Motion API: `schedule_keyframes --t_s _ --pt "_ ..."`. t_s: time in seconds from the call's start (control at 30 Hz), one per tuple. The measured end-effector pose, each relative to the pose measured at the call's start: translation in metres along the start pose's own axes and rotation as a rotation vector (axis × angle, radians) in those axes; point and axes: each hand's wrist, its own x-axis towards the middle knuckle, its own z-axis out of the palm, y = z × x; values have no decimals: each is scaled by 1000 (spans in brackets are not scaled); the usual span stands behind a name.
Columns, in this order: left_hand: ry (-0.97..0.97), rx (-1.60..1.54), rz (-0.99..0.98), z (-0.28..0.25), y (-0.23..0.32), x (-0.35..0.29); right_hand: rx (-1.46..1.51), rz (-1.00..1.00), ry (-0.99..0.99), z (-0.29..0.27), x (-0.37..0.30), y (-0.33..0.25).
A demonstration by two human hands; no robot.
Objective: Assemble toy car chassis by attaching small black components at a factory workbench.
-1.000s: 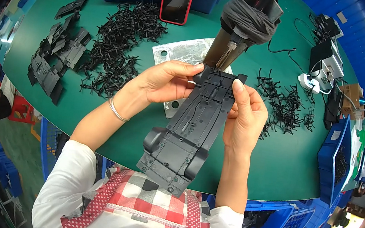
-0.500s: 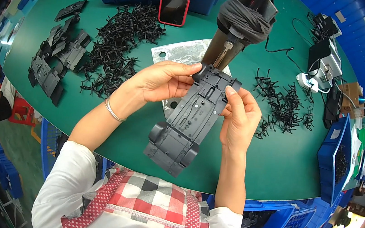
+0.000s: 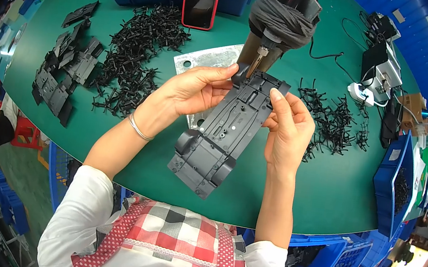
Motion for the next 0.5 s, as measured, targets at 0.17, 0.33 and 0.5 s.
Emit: schedule_keyframes --t_s 0.17,0.33,0.5 --pt "-20 -27 9 -11 -4 9 19 16 -28 3 2 -3" --pt "-45 -46 -28 -14 -4 11 16 3 -44 2 2 -6" --pt "-46 -50 -9 -13 -2 12 23 10 -34 6 2 -8"
